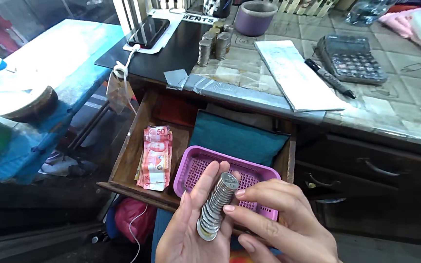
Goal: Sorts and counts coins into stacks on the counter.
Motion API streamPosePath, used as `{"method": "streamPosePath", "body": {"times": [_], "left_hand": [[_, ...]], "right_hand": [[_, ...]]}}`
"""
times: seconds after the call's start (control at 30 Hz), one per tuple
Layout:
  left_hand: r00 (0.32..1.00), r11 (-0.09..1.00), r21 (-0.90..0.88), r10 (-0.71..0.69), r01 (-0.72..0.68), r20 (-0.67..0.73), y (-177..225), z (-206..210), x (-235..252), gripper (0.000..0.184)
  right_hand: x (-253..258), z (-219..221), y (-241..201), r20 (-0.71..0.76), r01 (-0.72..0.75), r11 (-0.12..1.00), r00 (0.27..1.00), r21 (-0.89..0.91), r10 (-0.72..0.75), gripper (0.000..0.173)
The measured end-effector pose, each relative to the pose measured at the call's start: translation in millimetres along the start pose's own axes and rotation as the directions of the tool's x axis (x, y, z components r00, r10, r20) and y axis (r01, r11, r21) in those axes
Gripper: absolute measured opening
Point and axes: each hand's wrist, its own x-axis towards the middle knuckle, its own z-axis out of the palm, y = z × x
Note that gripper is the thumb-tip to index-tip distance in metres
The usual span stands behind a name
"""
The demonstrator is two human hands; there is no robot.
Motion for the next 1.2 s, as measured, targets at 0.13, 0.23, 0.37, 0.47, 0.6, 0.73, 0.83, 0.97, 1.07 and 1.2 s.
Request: {"method": "streamPosePath", "body": {"times": [0.13,0.23,0.37,0.47,0.6,0.73,0.83,0.97,1.07,1.2], "left_hand": [[1.0,1.0,-0.008,0.001,-0.001,-0.013,-0.2,0.4,0.4,0.054],[1.0,1.0,0.0,0.007,-0.007,-0.023,-0.4,1.2,0.6,0.053],[1.0,1.0,-0.003,0.004,-0.004,-0.015,-0.2,1.0,0.4,0.053],[1.0,1.0,-0.027,-0.002,0.002,-0.015,0.3,1.7,-0.4,0.053],[1.0,0.999,-0.033,-0.005,0.005,-0.012,0.3,1.4,-0.6,0.054],[1.0,0.999,-0.039,-0.003,0.002,-0.017,0.3,1.2,-0.5,0.053],[1.0,1.0,-0.032,-0.001,0.001,-0.016,0.3,0.6,-0.2,0.053],[1.0,0.999,-0.051,-0.007,0.006,-0.015,0.3,0.5,-0.5,0.053],[1.0,0.999,-0.046,0.0,-0.001,-0.014,-0.5,0.7,-0.4,0.053],[0.998,0.999,0.014,0.036,-0.035,-0.054,-4.4,-2.0,2.4,0.047]], "right_hand": [[-0.3,-0.2,0.3,0.005,-0.006,1.0,1.0,-0.002,0.006,0.028],[0.8,-1.3,-0.4,0.018,-0.012,1.0,1.0,-0.002,0.012,0.028],[1.8,-2.3,-0.6,0.001,-0.006,1.0,1.0,-0.001,0.006,0.028],[1.8,-2.1,0.3,-0.016,-0.013,1.0,1.0,-0.01,0.013,0.028],[1.4,-1.4,1.0,-0.018,-0.01,1.0,1.0,-0.007,0.01,0.028],[0.9,-1.4,1.3,-0.015,-0.017,1.0,1.0,-0.007,0.017,0.028],[0.7,-0.8,1.6,-0.016,-0.018,1.0,1.0,-0.006,0.017,0.028],[1.0,-1.1,1.4,-0.026,-0.022,1.0,0.999,-0.01,0.022,0.029],[0.8,-1.3,2.0,-0.029,-0.029,1.0,0.999,-0.012,0.028,0.03],[1.2,-1.8,2.7,-0.007,-0.036,0.999,0.999,-0.005,0.036,0.03]]}}
